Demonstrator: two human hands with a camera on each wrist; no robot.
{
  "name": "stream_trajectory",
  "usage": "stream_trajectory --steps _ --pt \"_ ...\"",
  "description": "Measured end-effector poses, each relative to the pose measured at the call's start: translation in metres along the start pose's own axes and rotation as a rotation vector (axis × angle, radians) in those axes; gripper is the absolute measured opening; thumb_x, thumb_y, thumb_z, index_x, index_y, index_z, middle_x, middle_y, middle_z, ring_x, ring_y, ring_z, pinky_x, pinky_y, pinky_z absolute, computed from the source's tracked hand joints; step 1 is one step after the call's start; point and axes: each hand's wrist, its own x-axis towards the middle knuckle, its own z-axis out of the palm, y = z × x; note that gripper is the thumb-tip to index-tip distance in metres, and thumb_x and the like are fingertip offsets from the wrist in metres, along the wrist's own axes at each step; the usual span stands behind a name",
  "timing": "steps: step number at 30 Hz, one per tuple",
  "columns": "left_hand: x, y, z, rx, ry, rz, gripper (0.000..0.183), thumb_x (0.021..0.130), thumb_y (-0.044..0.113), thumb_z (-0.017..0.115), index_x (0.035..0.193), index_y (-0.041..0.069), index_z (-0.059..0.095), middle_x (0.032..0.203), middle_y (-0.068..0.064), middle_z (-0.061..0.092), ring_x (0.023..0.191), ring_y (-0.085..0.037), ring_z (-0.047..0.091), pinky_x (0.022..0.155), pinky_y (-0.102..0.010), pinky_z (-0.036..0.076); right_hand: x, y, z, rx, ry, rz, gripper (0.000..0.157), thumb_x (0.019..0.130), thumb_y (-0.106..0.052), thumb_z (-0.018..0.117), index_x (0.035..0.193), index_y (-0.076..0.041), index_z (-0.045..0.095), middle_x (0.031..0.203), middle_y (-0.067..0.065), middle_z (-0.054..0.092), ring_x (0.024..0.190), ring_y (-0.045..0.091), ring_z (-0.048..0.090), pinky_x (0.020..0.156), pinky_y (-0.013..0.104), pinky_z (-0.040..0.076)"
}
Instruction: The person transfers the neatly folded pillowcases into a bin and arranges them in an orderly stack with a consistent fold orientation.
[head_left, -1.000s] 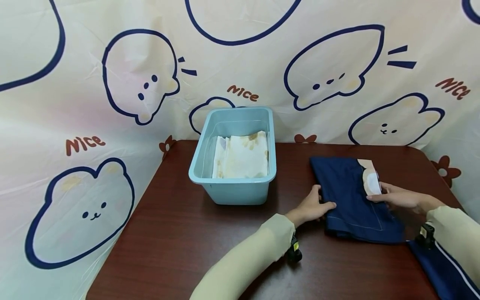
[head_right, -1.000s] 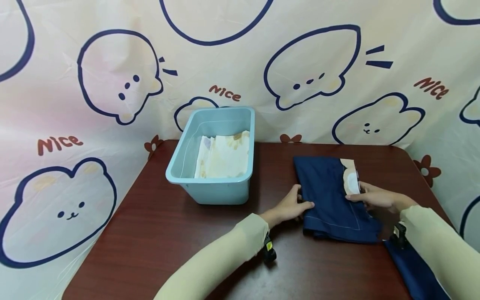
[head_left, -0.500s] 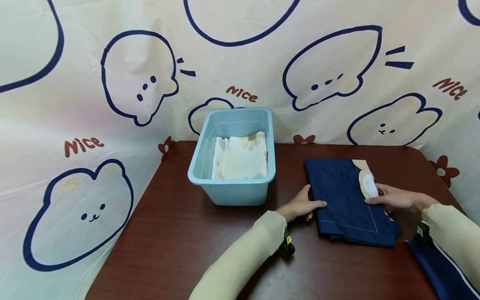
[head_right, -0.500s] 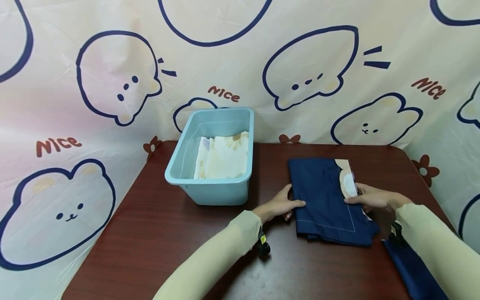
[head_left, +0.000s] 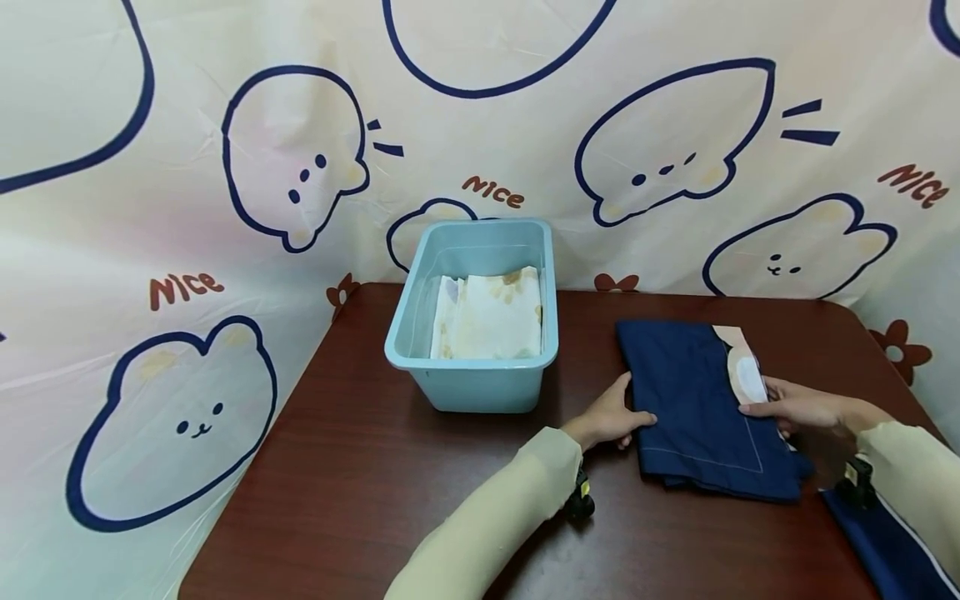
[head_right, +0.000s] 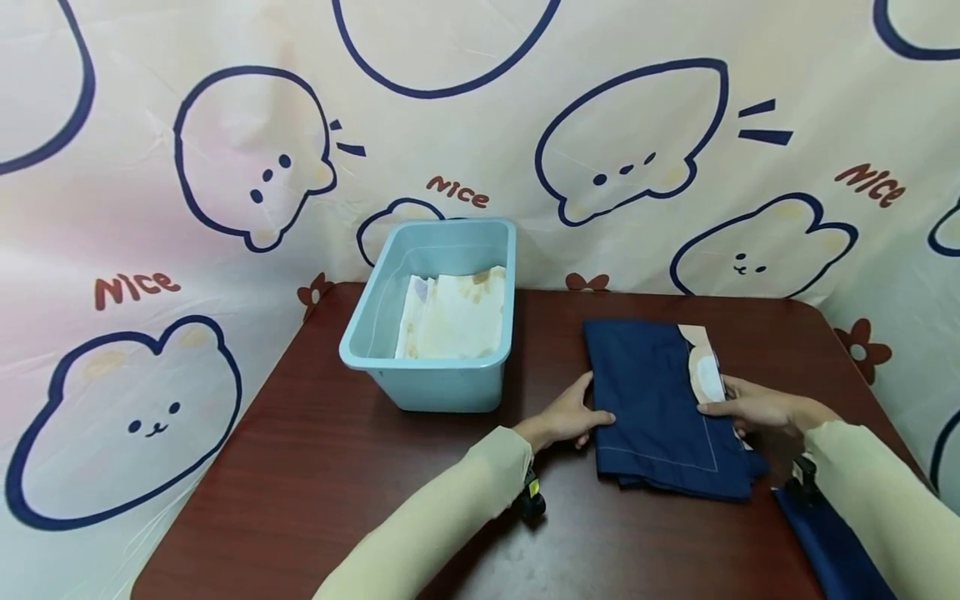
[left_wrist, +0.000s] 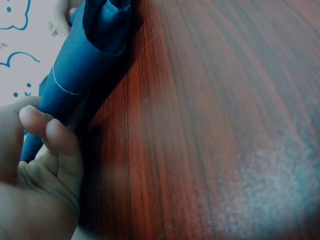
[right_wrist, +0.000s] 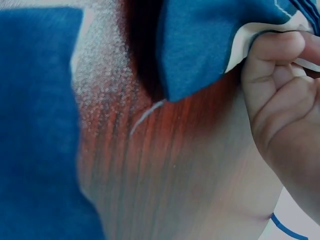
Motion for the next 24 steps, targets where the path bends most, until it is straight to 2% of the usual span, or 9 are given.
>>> stream_trajectory --steps 4,5,7,11,15,21,24 --pt "0.0004 -0.0015 0.0025 0.005 0.004 0.003 0.084 0.096 0.019 0.069 0.163 0.025 0.018 0.051 -0.001 0.043 0.041 -0.015 0.042 0.046 -0.027 0.043 -0.0022 0.0025 0.0027 0.013 -0.006 -0.004 0.079 0.107 -0.028 0.051 0.152 0.013 0.0 0.135 0.021 0.047 0.089 0.013 0.059 0.075 0.029 0.051" --pt "0.0004 -0.0017 0.0029 0.006 0.006 0.005 0.084 0.096 0.019 0.069 0.163 0.024 0.018 0.051 -0.001 0.043 0.041 -0.015 0.042 0.045 -0.027 0.043 -0.0023 0.0028 0.0031 0.01 -0.002 0.002 0.08 0.106 -0.028 0.051 0.152 0.012 0.0 0.135 0.022 0.046 0.086 0.013 0.058 0.074 0.029 0.051" --pt "0.0004 -0.0021 0.0038 0.005 0.008 0.003 0.084 0.096 0.019 0.069 0.163 0.024 0.018 0.051 -0.001 0.043 0.041 -0.015 0.042 0.045 -0.027 0.043 -0.0025 0.0035 0.0035 0.006 0.001 -0.003 0.078 0.106 -0.028 0.051 0.151 0.013 0.003 0.129 0.023 0.049 0.08 0.013 0.057 0.071 0.029 0.051" --pt "0.0003 -0.0025 0.0051 0.005 0.01 0.005 0.084 0.096 0.019 0.069 0.163 0.025 0.018 0.049 -0.001 0.044 0.04 -0.015 0.042 0.045 -0.027 0.043 -0.0021 0.0041 0.0038 -0.001 0.007 0.003 0.075 0.106 -0.028 0.052 0.149 0.013 0.006 0.112 0.013 0.052 0.071 0.015 0.054 0.067 0.029 0.05" --pt "0.0001 -0.0026 0.0049 0.003 0.011 0.011 0.083 0.096 0.019 0.069 0.162 0.027 0.019 0.049 -0.001 0.045 0.04 -0.015 0.042 0.045 -0.027 0.044 -0.0019 0.0029 0.0041 0.001 0.011 0.007 0.074 0.106 -0.029 0.051 0.149 0.012 0.007 0.11 0.013 0.052 0.073 0.015 0.054 0.068 0.029 0.049" --pt "-0.0003 -0.0039 0.0044 -0.008 -0.002 0.04 0.084 0.097 0.017 0.068 0.162 0.031 0.018 0.049 -0.001 0.045 0.04 -0.015 0.043 0.045 -0.026 0.044 -0.0035 0.0018 0.0022 -0.024 0.008 0.003 0.068 0.107 -0.03 0.05 0.145 0.011 0.01 0.08 0.002 0.048 0.063 0.012 0.05 0.063 0.029 0.048" --pt "-0.0011 -0.0047 0.0032 -0.013 -0.016 0.055 0.084 0.097 0.016 0.067 0.162 0.032 0.016 0.049 -0.001 0.045 0.039 -0.015 0.043 0.045 -0.025 0.043 -0.0033 0.0014 0.0026 -0.051 0.016 0.004 0.075 0.107 -0.03 0.051 0.149 0.012 0.005 0.099 0.013 0.053 0.071 0.011 0.052 0.067 0.028 0.047"
